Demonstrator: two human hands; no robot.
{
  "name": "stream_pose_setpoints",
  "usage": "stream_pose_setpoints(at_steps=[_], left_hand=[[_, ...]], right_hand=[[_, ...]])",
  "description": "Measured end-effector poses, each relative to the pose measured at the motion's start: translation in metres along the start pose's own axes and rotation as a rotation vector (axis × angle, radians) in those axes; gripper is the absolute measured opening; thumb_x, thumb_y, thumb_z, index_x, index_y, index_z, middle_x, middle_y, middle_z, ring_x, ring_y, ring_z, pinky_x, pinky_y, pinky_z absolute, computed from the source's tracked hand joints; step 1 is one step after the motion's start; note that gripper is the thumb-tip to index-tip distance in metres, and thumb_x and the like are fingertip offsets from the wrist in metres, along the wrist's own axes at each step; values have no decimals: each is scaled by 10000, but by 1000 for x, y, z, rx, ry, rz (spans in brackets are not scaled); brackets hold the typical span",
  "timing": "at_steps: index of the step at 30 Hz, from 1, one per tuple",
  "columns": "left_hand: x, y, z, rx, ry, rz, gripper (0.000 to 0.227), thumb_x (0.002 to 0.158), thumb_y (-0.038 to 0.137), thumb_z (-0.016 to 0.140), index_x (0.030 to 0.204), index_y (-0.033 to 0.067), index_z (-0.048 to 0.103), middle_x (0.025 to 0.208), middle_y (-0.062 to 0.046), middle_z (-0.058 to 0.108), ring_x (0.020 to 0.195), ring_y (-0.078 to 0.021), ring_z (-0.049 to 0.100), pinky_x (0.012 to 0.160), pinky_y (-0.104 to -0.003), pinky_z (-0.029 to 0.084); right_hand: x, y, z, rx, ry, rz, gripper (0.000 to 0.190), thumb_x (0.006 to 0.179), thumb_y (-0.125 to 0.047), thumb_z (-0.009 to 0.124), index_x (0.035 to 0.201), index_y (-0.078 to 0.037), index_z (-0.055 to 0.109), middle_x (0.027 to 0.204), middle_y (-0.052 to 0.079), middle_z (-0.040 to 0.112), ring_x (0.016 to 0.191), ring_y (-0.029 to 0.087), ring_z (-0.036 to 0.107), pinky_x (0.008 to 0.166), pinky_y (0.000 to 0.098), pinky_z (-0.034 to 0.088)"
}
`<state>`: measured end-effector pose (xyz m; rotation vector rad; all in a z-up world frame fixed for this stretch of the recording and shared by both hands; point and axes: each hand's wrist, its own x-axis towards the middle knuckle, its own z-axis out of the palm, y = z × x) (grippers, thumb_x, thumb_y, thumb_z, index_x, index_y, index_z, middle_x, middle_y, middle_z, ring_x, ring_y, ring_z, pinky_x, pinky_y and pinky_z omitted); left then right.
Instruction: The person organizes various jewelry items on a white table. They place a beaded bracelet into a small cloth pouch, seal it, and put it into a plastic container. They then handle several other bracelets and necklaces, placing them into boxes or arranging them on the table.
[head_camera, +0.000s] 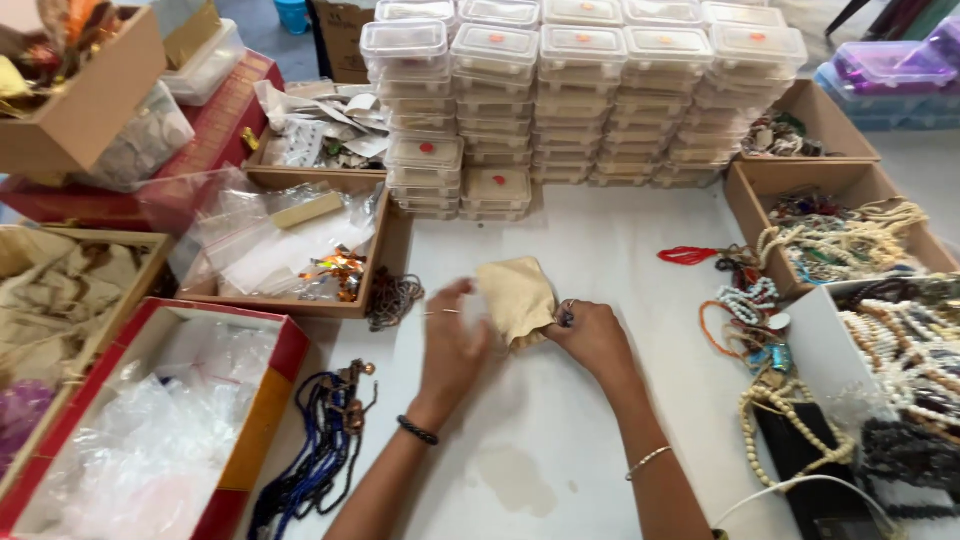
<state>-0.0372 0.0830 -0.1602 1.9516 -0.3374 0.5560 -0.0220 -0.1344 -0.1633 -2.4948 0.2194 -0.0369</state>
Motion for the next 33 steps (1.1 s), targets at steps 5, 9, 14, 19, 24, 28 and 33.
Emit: stream_pose_setpoints(at_steps=[5,9,14,19,24,28,33], left_hand=[[-13,2,22,409,-233,356,362,914,259,729,1182,31,643,1149,-152,680,1072,-326,638,898,-453,487],[-12,5,23,359,-221,76,257,961,141,639,1203,59,668,1152,-129,691,1048,-325,633,930,-429,506],[-18,13,29,387,-190,169,367,905,116,649,1269,77,645,1303,-114,654,1258,-297,578,1040,-440,449],[-10,58,-1,229,-529,356,885,712,233,774,1502,106,395,1588,-162,318,1509,-361,179,1124,-562,187],[-16,39,6,450,-362,539,932,765,268,804,1584,186,366,1636,-95,359,1553,-310,257,1190,-542,209],[-20,39,7,255,-253,419,1012,686,254,857,1533,104,324,1415,-121,507,1411,-301,405,1143,-554,273],[-22,64,-7,-495,-467,-122,847,786,128,782,1527,88,373,1178,-122,588,1082,-211,571,950,-342,503]], right_hand=[[-11,-19,-2,52,-43,28,393,729,-449,844,790,-75,740,745,135,724,648,305,669,655,412,535],[-11,-24,-9,-26,80,10,317,708,-407,833,771,-105,758,767,99,730,667,295,672,650,408,541],[-7,-7,-6,-145,214,-39,289,689,-384,842,762,-116,761,810,85,724,703,290,670,657,413,539],[-3,14,-25,273,122,-472,198,713,-176,816,813,-47,704,730,82,699,597,193,606,587,327,519],[-16,-2,-44,358,33,-601,180,738,-120,822,798,-10,693,693,72,653,568,136,545,548,299,481],[-16,-40,-80,342,-139,-691,186,771,-164,837,855,-27,745,682,54,654,591,98,547,553,281,485],[-10,-60,-113,543,-289,-672,173,894,-175,762,966,-18,753,775,26,685,685,79,574,596,261,489]])
